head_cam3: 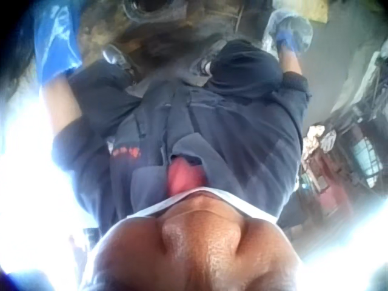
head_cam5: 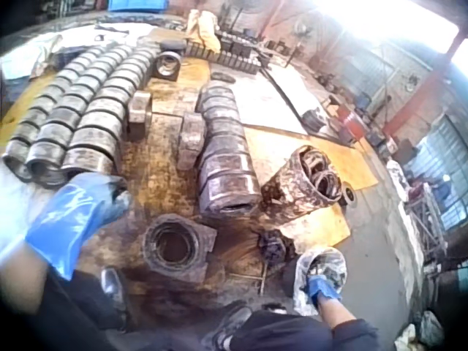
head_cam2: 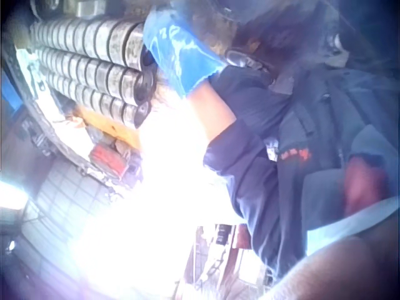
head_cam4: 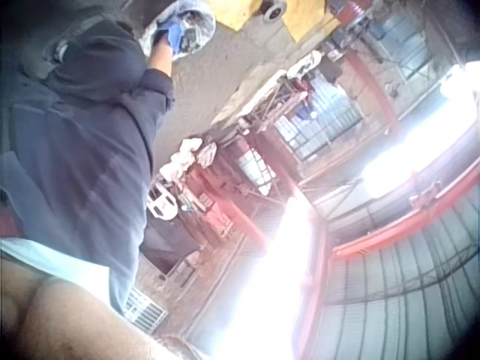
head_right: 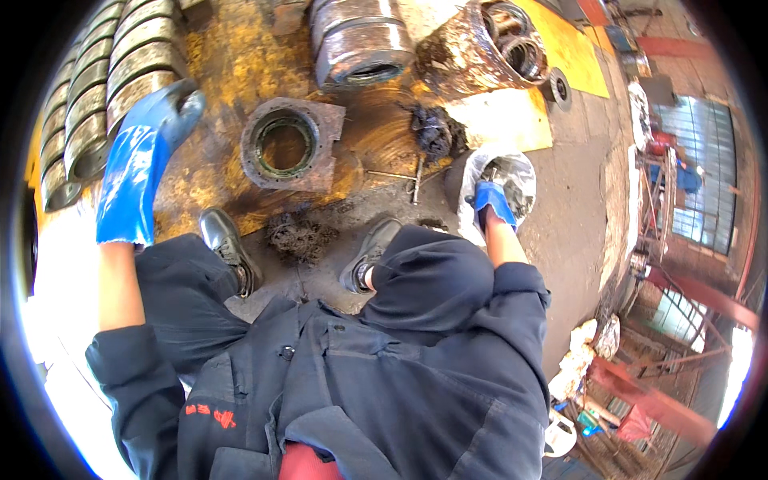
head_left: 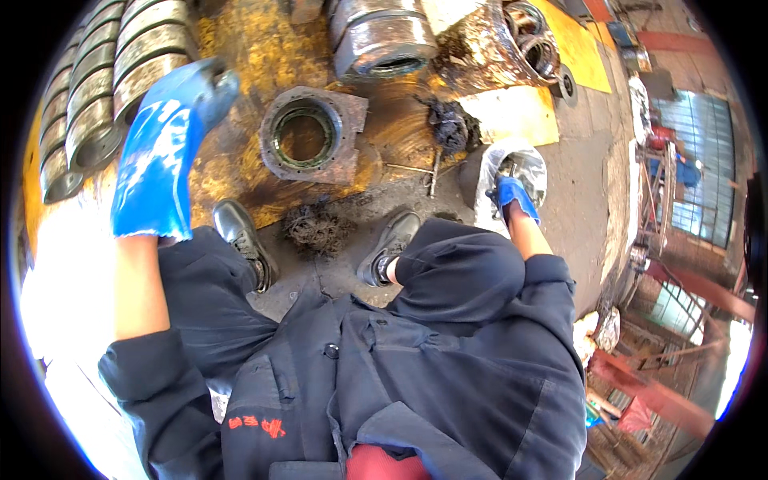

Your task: The person applies a dark substance to metal rings and plates, using a tool to scrape and apply material to the interior and exterior of various mechanical components on a work surface.

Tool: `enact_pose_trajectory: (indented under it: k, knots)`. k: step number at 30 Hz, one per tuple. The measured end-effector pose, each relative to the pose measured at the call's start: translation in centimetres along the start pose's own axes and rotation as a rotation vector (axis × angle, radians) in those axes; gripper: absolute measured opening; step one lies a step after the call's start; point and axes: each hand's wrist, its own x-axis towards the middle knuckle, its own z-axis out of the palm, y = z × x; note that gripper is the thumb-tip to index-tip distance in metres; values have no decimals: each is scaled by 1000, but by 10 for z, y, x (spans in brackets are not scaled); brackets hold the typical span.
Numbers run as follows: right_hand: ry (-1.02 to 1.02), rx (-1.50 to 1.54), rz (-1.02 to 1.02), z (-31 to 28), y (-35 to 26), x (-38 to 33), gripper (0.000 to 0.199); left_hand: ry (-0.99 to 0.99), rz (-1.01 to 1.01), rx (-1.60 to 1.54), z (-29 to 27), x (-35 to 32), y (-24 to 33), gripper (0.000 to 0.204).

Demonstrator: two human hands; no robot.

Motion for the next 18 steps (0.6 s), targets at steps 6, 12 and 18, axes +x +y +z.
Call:
enact_pose_trajectory:
  k: [6,12,18]
  knots:
    - [-287,-752,-364,-47,-79,-22,22,-43,-15,-22,0,6,7,53]
    - [-432,-272,-228,27,-256,-101,34,-143,-118,-46,-17,5,7,53]
    - [-636,-207,-175,182,-282,-115,41,-151,-148,14,-7,13,12,55]
